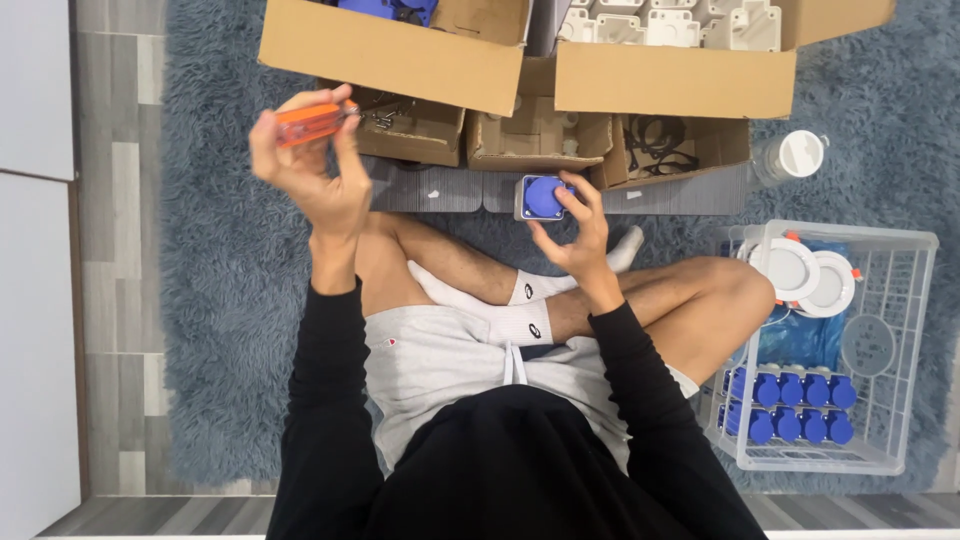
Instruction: Assembling plastic electrical boxes and LED lighting components using a screwdriver while sitting on the floor.
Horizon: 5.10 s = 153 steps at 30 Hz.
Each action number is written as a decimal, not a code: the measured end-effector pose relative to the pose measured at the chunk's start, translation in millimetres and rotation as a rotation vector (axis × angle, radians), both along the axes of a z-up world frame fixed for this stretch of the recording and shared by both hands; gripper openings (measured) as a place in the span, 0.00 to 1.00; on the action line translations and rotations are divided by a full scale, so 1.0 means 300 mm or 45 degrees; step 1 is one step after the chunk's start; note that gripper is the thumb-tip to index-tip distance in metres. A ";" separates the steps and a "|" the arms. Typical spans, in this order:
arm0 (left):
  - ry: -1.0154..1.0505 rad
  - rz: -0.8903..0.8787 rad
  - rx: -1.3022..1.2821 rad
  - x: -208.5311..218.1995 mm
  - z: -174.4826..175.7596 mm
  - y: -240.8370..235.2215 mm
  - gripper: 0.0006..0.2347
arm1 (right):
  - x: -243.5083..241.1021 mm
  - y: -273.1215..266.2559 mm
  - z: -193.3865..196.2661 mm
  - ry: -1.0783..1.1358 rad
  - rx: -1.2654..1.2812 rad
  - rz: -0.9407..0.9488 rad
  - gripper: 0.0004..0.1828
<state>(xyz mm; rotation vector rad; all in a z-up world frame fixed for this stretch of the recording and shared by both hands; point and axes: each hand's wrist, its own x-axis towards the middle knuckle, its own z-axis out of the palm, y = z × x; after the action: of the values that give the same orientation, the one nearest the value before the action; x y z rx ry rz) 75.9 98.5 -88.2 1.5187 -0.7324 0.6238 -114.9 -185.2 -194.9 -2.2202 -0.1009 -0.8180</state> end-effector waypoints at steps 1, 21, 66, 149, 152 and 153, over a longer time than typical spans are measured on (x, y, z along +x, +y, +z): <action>0.004 -0.007 -0.036 -0.009 0.017 0.006 0.40 | 0.000 -0.002 -0.004 -0.002 0.000 0.004 0.42; -0.189 0.023 -0.146 -0.024 0.014 0.071 0.42 | 0.031 -0.006 -0.023 -0.184 0.073 0.007 0.36; 0.232 0.024 -0.390 -0.374 0.143 0.176 0.43 | 0.117 0.248 0.435 0.301 1.255 0.415 0.10; 0.294 -0.758 0.140 -0.164 0.348 -0.320 0.15 | -0.018 0.157 0.189 -0.055 -0.198 -0.189 0.10; 0.330 -0.896 0.090 -0.165 0.346 -0.317 0.14 | -0.015 0.156 0.190 -0.055 -0.204 -0.197 0.09; 0.329 -0.894 0.090 -0.169 0.352 -0.313 0.14 | -0.019 0.159 0.189 -0.056 -0.204 -0.195 0.09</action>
<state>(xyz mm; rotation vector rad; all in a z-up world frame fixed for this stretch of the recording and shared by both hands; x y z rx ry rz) 25.3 4.4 17.5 1.2557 -1.0159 -0.1237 -120.6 -137.3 -138.3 -2.3831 -0.0178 -0.9728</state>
